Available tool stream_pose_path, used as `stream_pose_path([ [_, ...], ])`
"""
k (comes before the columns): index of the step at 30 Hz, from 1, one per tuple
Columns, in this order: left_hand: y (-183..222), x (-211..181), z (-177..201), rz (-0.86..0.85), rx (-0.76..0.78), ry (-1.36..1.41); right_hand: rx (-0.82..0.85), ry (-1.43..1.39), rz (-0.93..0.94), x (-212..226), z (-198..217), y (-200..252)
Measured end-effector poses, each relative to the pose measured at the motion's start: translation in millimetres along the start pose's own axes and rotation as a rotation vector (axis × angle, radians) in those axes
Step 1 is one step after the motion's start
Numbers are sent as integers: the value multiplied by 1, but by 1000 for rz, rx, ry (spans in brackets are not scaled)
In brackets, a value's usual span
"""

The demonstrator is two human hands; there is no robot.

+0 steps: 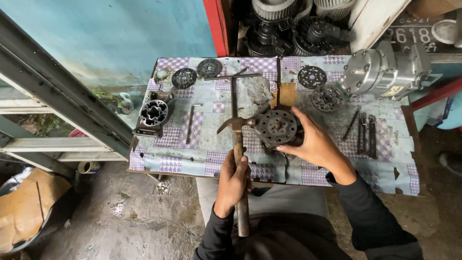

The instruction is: Disassembling a mechanical component using a hammer to loosen parts on a workshop table.

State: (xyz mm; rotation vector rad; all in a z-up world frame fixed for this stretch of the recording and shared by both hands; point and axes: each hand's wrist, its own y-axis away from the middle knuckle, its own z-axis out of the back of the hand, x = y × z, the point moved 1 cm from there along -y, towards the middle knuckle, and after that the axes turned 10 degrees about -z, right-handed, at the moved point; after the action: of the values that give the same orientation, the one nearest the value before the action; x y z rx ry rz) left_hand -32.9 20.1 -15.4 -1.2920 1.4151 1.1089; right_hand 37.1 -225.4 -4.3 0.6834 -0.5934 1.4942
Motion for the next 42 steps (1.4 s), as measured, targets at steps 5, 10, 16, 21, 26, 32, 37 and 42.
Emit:
stream_pose_path([
  [5,-3,-2,4,23,14,-9,14,76,7,15,4,4],
  [10,-4,-3,9,43,51,-13,107,32,15,24,23,-21],
  [16,3,-8,15,87,103,10,428,221,-79,39,54,-65],
  [21,12,-24,11,194,65,26,457,468,134,30,59,-93],
  [26,11,-24,11,189,59,23,339,564,287,2,51,-94],
  [32,3,-15,11,204,40,28,298,333,138,-7,40,-56],
  [37,-4,-15,2,217,48,57,112,192,-63,21,9,-45],
  [42,-1,-18,2,212,-17,137,-337,213,0,3,-38,-58],
])
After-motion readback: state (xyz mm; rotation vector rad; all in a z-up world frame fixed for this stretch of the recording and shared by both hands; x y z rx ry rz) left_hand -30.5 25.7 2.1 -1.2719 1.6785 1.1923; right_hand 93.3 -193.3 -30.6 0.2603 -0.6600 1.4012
